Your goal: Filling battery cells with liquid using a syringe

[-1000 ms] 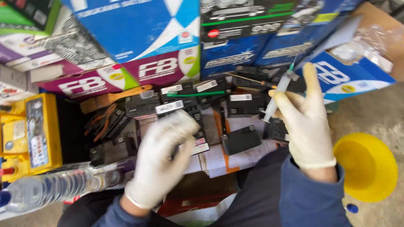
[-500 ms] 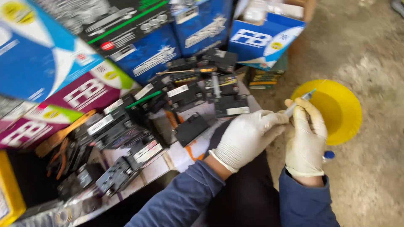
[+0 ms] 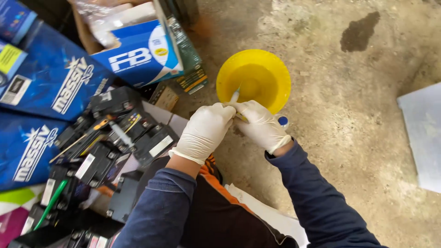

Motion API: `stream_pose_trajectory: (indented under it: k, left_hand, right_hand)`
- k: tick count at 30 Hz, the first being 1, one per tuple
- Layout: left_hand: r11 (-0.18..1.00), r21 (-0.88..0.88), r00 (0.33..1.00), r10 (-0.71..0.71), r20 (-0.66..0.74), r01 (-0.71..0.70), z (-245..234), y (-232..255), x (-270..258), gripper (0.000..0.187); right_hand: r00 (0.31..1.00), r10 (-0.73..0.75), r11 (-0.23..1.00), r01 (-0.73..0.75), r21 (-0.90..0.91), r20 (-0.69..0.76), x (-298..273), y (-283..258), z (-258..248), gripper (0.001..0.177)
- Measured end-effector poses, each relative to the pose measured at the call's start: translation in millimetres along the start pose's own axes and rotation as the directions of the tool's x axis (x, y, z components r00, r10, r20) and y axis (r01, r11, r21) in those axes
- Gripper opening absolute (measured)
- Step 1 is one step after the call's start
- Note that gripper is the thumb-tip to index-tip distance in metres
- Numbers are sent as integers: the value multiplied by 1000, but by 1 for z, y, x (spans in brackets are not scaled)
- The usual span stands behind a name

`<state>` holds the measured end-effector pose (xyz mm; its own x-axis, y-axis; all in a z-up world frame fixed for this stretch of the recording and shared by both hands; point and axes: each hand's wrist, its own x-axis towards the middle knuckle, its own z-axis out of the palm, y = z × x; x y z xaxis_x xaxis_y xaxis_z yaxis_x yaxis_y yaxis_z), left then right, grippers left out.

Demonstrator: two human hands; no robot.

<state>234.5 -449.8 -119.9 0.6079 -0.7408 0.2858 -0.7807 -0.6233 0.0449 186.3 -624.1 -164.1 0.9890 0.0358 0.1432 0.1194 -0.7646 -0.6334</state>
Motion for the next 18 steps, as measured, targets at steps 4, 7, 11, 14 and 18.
stream_pose_trajectory:
  k: [4,7,11,14,18]
  left_hand:
    - [1000,-25,1000,3,-4,-3,30,-1,16,22]
    - [987,-123,979,-82,189,107,60,-4,20,17]
    - [955,-230,945,-109,309,185,81,-5,22,17]
    - [899,-360,927,-113,359,249,88,-11,27,16]
    - [822,-464,911,-150,384,331,98,-13,31,10]
  right_hand:
    - [985,-129,991,131,11,-113,7,17,0,33]
    - [998,-58,998,59,30,-31,9,26,1,33]
    - [1000,9,1000,-8,-23,23,8,52,30,19]
    - [1000,-15,999,16,-41,9,11,74,49,15]
    - [999,-50,999,50,-19,-3,17,71,43,16]
